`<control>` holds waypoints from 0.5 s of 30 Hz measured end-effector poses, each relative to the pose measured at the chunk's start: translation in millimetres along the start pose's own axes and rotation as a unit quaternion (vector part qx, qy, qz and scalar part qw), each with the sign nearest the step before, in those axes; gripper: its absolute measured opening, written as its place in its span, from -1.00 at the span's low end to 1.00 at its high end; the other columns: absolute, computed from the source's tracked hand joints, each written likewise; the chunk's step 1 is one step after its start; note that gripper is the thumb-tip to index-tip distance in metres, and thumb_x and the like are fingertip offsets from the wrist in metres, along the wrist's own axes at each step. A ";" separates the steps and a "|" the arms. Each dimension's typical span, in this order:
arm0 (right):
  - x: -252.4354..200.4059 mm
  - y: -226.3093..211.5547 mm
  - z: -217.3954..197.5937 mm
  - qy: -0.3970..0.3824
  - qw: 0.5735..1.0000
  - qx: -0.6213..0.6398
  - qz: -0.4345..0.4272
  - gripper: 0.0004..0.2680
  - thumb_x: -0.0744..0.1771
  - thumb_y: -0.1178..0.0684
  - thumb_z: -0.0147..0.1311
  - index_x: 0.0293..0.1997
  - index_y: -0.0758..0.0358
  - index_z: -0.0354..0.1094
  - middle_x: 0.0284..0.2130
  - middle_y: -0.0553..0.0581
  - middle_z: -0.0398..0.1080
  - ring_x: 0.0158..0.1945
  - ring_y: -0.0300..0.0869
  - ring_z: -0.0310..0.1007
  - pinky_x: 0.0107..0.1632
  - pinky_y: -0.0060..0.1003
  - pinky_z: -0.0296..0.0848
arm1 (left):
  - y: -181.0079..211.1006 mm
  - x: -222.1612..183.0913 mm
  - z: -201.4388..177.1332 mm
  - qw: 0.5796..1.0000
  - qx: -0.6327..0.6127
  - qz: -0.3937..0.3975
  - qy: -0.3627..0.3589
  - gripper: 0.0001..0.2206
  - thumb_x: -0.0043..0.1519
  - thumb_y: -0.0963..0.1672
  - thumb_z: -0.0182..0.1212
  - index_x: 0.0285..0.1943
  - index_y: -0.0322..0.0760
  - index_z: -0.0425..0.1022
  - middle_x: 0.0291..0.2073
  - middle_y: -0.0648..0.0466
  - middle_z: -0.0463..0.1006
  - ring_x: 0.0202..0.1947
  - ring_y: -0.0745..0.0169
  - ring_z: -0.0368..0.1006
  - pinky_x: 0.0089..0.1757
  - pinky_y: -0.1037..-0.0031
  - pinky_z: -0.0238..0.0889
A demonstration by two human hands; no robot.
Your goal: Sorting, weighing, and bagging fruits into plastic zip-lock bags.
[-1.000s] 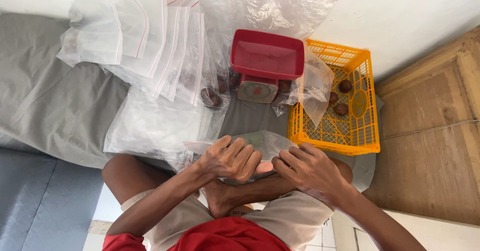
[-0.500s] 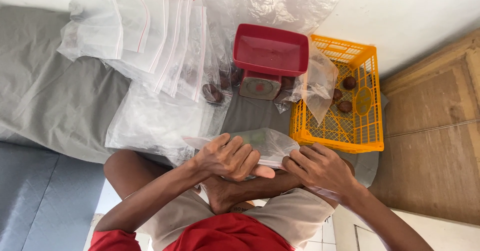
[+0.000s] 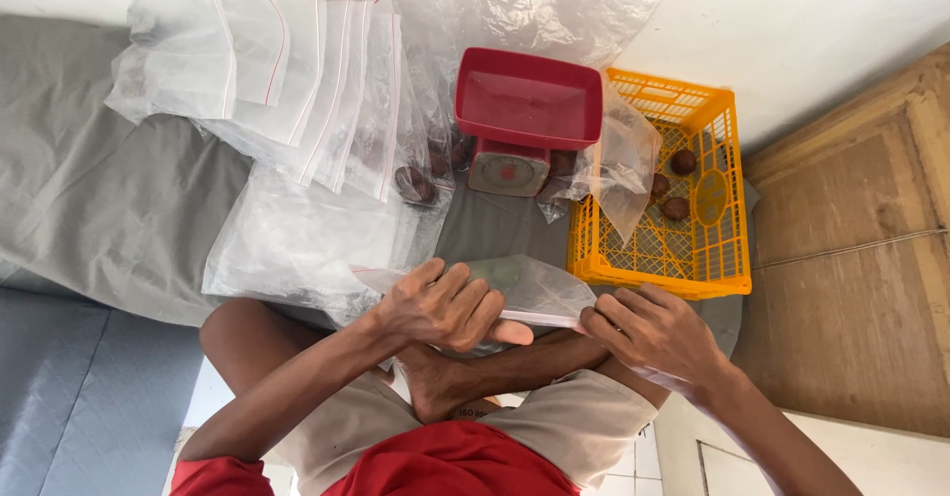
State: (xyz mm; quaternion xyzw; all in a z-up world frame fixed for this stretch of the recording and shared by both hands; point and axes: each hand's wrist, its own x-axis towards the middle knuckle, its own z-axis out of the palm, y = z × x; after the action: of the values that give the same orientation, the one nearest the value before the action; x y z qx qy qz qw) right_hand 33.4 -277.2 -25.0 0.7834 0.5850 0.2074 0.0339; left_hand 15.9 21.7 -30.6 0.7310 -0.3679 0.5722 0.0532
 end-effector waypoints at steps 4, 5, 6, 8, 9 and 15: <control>-0.1 0.5 -8.2 0.002 1.000 -0.017 0.005 -0.82 0.43 0.00 -0.10 -0.37 0.07 0.24 -0.50 -0.04 0.11 -0.52 -0.17 0.37 -0.43 -0.33 0.30 | -1.3 3.8 -3.8 1.000 0.006 -0.011 0.004 -0.51 0.45 0.07 -0.23 -0.62 -0.04 0.10 -0.72 0.22 -0.05 -0.72 0.37 -0.08 -0.56 0.59 -0.08; -0.2 1.4 -9.4 -0.001 1.000 -0.018 0.006 -0.82 0.43 -0.01 -0.10 -0.38 0.06 0.25 -0.51 -0.04 0.12 -0.52 -0.18 0.38 -0.43 -0.34 0.31 | -3.3 4.7 -3.9 1.000 0.002 -0.011 0.001 -0.50 0.45 0.07 -0.23 -0.62 -0.05 0.10 -0.71 0.23 -0.05 -0.72 0.38 -0.08 -0.55 0.60 -0.08; -0.4 2.2 -10.6 -0.004 1.000 -0.018 0.008 -0.81 0.43 -0.01 -0.10 -0.38 0.05 0.25 -0.51 -0.05 0.13 -0.53 -0.19 0.38 -0.43 -0.35 0.32 | -5.2 5.7 -4.0 1.000 -0.001 -0.012 -0.002 -0.50 0.45 0.08 -0.22 -0.61 -0.05 0.11 -0.71 0.23 -0.04 -0.71 0.38 -0.08 -0.55 0.61 -0.07; -0.4 2.9 -12.7 -0.004 1.000 -0.015 0.013 -0.81 0.43 -0.01 -0.09 -0.39 0.05 0.24 -0.52 -0.06 0.12 -0.53 -0.20 0.38 -0.44 -0.35 0.32 | -5.7 6.2 -4.8 1.000 0.004 -0.012 -0.006 -0.51 0.45 0.07 -0.23 -0.62 -0.04 0.10 -0.71 0.23 -0.04 -0.72 0.39 -0.07 -0.55 0.61 -0.07; -0.1 3.6 -13.4 -0.003 1.000 -0.013 0.017 -0.81 0.43 0.00 -0.08 -0.40 0.05 0.23 -0.52 -0.06 0.12 -0.54 -0.20 0.38 -0.45 -0.35 0.32 | -6.6 6.5 -4.8 1.000 0.009 -0.011 -0.010 -0.51 0.44 0.07 -0.23 -0.62 -0.04 0.10 -0.72 0.23 -0.03 -0.72 0.39 -0.07 -0.55 0.61 -0.07; 0.1 5.1 -24.5 0.006 0.999 -0.034 0.011 -0.85 0.41 0.04 0.08 -0.34 0.11 0.27 -0.45 -0.04 0.24 -0.46 -0.25 0.31 -0.36 -0.29 0.31 | -12.1 -1.2 -7.7 0.998 0.035 0.026 -0.050 -0.45 0.49 0.18 -0.23 -0.57 0.02 -0.03 -0.69 0.27 -0.05 -0.66 0.46 -0.17 -0.48 0.57 -0.30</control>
State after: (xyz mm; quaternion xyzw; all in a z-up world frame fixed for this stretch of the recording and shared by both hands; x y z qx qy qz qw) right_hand 29.0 -283.4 -1.1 0.7866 0.5696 0.2322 0.0543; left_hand 16.9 34.8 -25.0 0.7506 -0.3683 0.5485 -0.0057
